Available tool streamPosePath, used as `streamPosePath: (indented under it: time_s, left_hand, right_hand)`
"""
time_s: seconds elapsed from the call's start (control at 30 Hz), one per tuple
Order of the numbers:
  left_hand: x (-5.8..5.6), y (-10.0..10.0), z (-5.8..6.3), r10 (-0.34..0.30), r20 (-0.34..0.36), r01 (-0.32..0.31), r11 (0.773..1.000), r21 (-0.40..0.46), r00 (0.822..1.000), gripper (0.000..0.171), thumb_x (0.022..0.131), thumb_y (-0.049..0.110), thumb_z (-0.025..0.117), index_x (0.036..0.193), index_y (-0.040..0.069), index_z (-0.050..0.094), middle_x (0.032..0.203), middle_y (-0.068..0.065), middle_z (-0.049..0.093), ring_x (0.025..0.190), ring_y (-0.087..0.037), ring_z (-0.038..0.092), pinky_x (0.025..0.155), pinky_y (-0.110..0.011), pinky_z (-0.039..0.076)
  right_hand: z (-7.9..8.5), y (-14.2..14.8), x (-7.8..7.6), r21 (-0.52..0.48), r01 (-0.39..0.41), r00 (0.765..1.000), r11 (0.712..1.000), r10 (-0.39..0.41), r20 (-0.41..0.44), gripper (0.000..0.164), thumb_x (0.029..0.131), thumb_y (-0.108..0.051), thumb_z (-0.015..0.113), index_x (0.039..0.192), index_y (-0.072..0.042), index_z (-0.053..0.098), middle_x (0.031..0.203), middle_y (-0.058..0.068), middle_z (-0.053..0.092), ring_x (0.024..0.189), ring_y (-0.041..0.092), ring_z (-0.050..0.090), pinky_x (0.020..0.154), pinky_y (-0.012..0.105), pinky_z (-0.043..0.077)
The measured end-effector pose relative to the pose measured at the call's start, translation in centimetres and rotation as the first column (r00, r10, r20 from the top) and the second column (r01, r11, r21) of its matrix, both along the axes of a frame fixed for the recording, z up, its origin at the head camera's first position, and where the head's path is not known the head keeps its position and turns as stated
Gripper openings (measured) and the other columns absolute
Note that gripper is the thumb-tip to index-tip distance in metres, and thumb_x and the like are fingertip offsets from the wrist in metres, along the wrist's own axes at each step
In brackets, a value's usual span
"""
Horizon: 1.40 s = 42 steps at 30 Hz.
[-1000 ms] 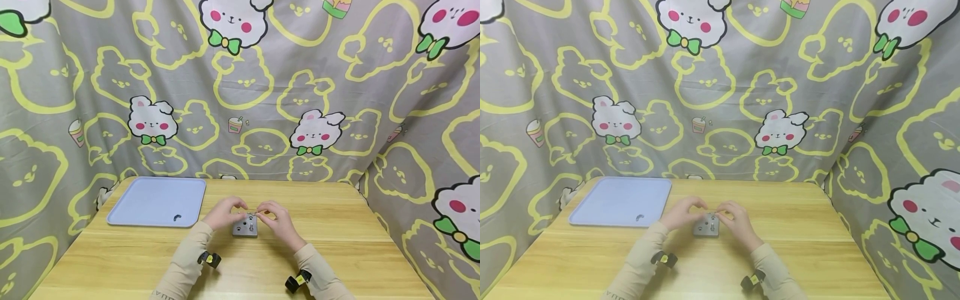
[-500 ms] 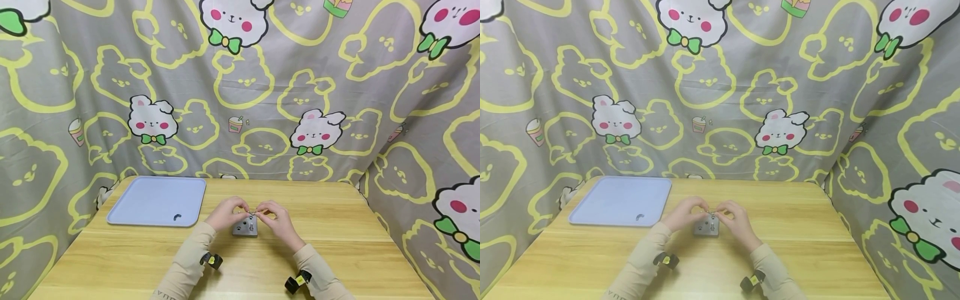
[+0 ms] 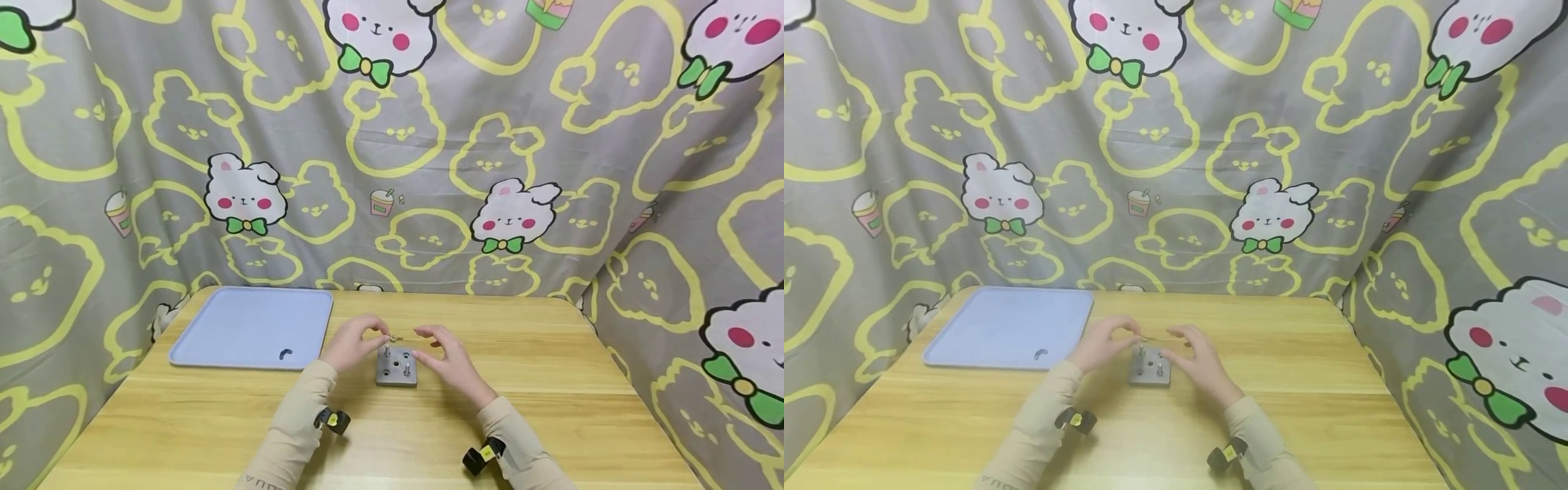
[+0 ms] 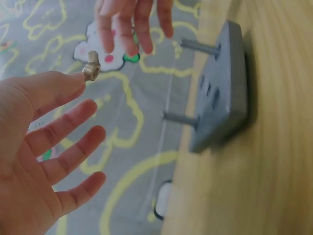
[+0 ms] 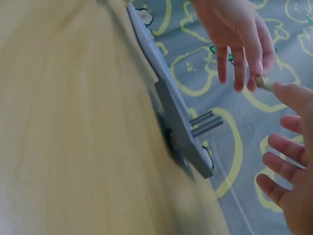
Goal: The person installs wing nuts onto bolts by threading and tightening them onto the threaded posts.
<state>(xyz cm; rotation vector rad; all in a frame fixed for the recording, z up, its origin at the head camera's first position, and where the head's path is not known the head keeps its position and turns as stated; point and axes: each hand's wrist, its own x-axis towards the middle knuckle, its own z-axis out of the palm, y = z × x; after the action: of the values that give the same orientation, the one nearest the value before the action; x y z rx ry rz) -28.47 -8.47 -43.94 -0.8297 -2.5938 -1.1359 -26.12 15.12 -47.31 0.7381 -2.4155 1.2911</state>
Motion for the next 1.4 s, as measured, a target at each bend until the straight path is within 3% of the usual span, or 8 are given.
streamPosePath:
  time_s: [0.23,0.37,0.5,0.7,0.97,1.4]
  left_hand:
    - [-0.6,-1.5,-1.3,0.088,0.084,-0.096,0.99,0.105,0.993,0.009,0.085,0.019,0.073,0.089,0.011,0.07,0.097,-0.003,0.072,0.099,-0.025,0.065,0.093,-0.053,0.051]
    - [-0.7,-1.6,-2.1,0.123,0.121,-0.138,0.983,0.124,0.985,0.009,0.084,0.02,0.074,0.087,0.011,0.071,0.095,-0.003,0.073,0.096,-0.025,0.065,0.091,-0.055,0.051]
    - [-0.6,-1.2,-2.8,0.129,0.114,-0.142,0.983,0.115,0.985,0.007,0.085,0.019,0.073,0.085,0.013,0.071,0.092,-0.003,0.074,0.092,-0.025,0.067,0.087,-0.053,0.052]
    - [-0.4,-0.4,-3.6,0.117,0.111,-0.129,0.985,0.111,0.987,0.005,0.084,0.018,0.074,0.085,0.013,0.072,0.092,-0.005,0.074,0.091,-0.026,0.067,0.086,-0.051,0.053]
    - [-0.5,0.3,-4.5,0.162,0.104,-0.173,0.978,0.112,0.981,0.007,0.084,0.019,0.074,0.083,0.014,0.071,0.089,-0.001,0.074,0.086,-0.022,0.068,0.084,-0.046,0.055]
    - [-0.8,0.2,-4.7,0.199,0.126,-0.211,0.973,0.094,0.972,0.007,0.085,0.023,0.074,0.084,0.016,0.071,0.087,0.003,0.073,0.085,-0.017,0.066,0.08,-0.038,0.055]
  right_hand:
    - [-1.1,0.4,-0.4,0.195,-0.016,0.986,0.981,-0.017,0.164,0.073,0.084,-0.032,0.075,0.145,-0.009,0.043,0.147,0.015,0.046,0.137,0.034,0.042,0.112,0.058,0.036]
    - [-1.6,0.6,-0.3,0.301,-0.064,0.973,0.951,-0.007,0.23,0.09,0.079,-0.043,0.077,0.151,-0.009,0.034,0.154,0.02,0.036,0.143,0.04,0.031,0.115,0.063,0.026]
    - [-2.2,0.8,-0.4,0.357,-0.091,0.967,0.93,-0.004,0.256,0.099,0.074,-0.048,0.079,0.151,-0.006,0.032,0.155,0.023,0.033,0.145,0.044,0.025,0.116,0.065,0.022]
    - [-2.9,0.9,-0.4,0.418,-0.117,0.962,0.901,-0.002,0.273,0.102,0.073,-0.049,0.079,0.15,-0.001,0.032,0.155,0.023,0.033,0.147,0.043,0.023,0.119,0.062,0.02]
    - [-2.8,0.8,-0.1,0.424,-0.112,0.958,0.899,-0.016,0.286,0.1,0.074,-0.046,0.079,0.149,0.001,0.033,0.153,0.024,0.036,0.145,0.045,0.025,0.117,0.062,0.023]
    - [-2.8,0.7,-0.3,0.424,-0.105,0.959,0.899,-0.021,0.282,0.095,0.076,-0.047,0.078,0.148,-0.001,0.036,0.151,0.025,0.039,0.143,0.045,0.029,0.117,0.062,0.025]
